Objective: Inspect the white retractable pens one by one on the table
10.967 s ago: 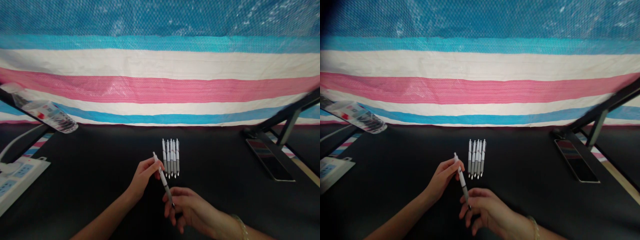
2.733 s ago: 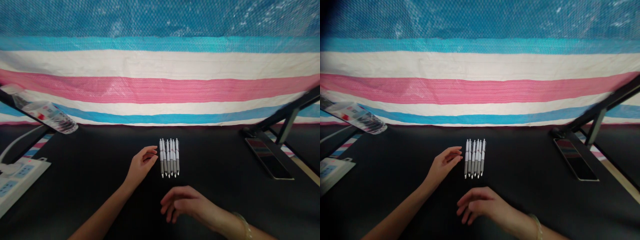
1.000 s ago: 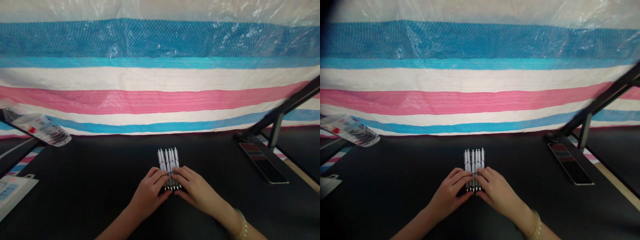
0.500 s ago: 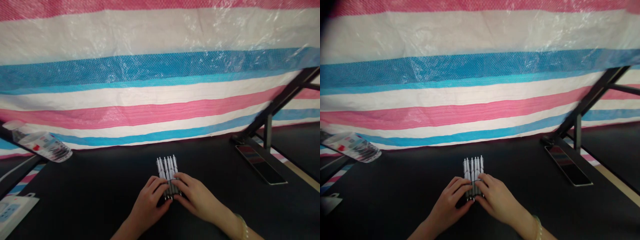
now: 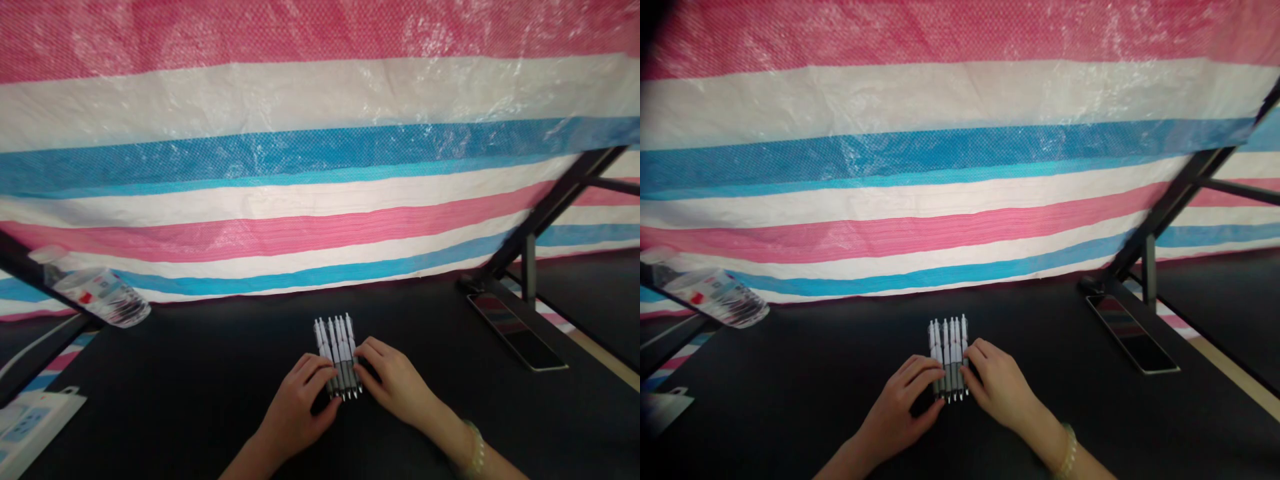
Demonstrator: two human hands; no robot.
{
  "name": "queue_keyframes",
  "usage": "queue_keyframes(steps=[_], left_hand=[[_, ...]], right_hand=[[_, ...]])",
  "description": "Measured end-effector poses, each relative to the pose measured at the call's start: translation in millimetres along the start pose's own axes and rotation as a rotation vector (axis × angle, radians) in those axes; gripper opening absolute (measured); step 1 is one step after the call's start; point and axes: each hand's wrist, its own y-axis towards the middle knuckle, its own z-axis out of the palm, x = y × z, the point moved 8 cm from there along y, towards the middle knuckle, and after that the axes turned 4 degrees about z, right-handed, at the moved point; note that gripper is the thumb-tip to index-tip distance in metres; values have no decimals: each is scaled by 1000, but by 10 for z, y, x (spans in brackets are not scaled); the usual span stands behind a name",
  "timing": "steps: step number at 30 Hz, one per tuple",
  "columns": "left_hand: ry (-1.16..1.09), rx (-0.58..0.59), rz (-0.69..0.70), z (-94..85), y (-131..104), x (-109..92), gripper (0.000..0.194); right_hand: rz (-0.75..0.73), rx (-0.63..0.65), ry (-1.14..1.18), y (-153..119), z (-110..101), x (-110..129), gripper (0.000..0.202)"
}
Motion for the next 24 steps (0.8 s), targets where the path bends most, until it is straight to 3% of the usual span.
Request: queue_keyframes(steps=[14,24], left_hand=[[4,5,40,-6,10,21,30],[90,-42,52,-99,-17,30,33]], right_hand=[[66,-64,-84,87,-78,-240,11],[142,-158,-32,193,13,-407,12]])
